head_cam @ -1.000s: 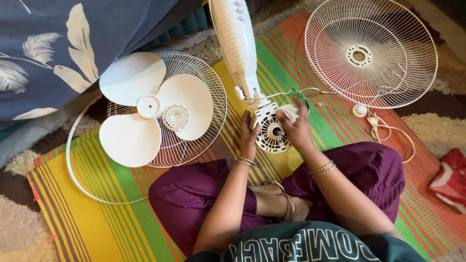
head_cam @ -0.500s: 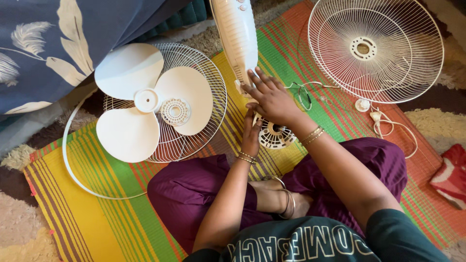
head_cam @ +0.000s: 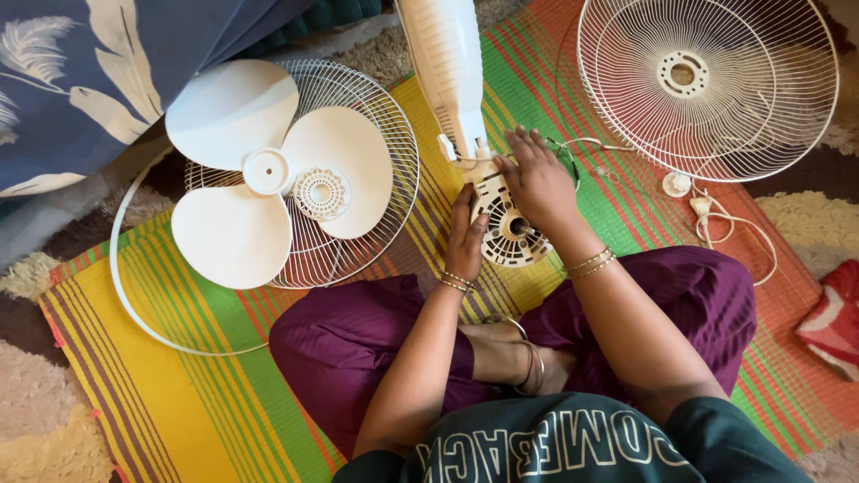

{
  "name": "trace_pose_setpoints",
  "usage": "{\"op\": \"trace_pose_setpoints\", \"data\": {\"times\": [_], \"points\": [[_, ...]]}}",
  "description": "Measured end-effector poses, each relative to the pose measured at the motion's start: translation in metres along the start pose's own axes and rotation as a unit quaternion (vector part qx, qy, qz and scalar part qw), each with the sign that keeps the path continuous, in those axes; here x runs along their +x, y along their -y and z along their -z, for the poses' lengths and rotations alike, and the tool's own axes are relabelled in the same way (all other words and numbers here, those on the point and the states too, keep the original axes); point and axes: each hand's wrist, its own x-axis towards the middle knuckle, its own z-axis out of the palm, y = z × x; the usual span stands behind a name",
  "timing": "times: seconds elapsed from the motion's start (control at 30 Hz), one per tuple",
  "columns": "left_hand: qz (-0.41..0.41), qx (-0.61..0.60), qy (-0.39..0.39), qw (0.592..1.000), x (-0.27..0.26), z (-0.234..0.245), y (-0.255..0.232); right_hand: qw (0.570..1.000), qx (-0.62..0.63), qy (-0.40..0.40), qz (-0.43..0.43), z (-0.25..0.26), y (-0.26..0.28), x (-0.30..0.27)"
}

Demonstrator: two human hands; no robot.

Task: The person sits on a mat and cleans the internal motor housing of a disassembled white pedestal fan using a white cloth. They wipe the vents and inner surfaces of the motor casing, then reattach the casing to the fan neck.

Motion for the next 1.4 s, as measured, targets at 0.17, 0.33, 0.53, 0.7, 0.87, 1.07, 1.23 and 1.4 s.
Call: {"op": "trace_pose_setpoints", "data": {"times": [0.17,0.33,0.53,0.7,0.87,1.07,1.23,1.4], "points": [[-0.008,-0.004,-0.010,1.000,0.001,0.001,0.003,1.000,0.001,-0.019,-0.012,0.001,-0.010,-0.010],[-0.013,-0.023,-0.013,1.000,-0.001,-0.001,0.005,0.997,0.019,-0.075,0.020,0.003,-0.007,-0.022],[-0.038,-0.007,-0.019,0.999,-0.007,-0.008,0.004,0.981,0.026,-0.153,0.116,0.015,-0.005,-0.043],[0.004,-0.025,-0.007,1.000,-0.004,-0.005,0.000,0.988,0.070,-0.111,0.087,0.017,-0.014,-0.058],[0.008,0.010,-0.004,1.000,-0.001,-0.003,-0.003,0.994,0.046,-0.096,0.021,0.017,-0.020,-0.071],[-0.043,0.049,-0.019,0.998,-0.004,-0.004,0.000,0.994,-0.075,-0.080,0.004,0.031,-0.027,-0.084],[-0.098,0.097,-0.073,0.988,-0.005,-0.007,-0.001,0.990,-0.118,0.036,-0.064,0.057,-0.033,-0.089],[-0.113,0.139,-0.111,0.978,-0.009,-0.008,-0.010,0.999,0.014,-0.043,-0.004,0.070,-0.018,-0.065]]}}
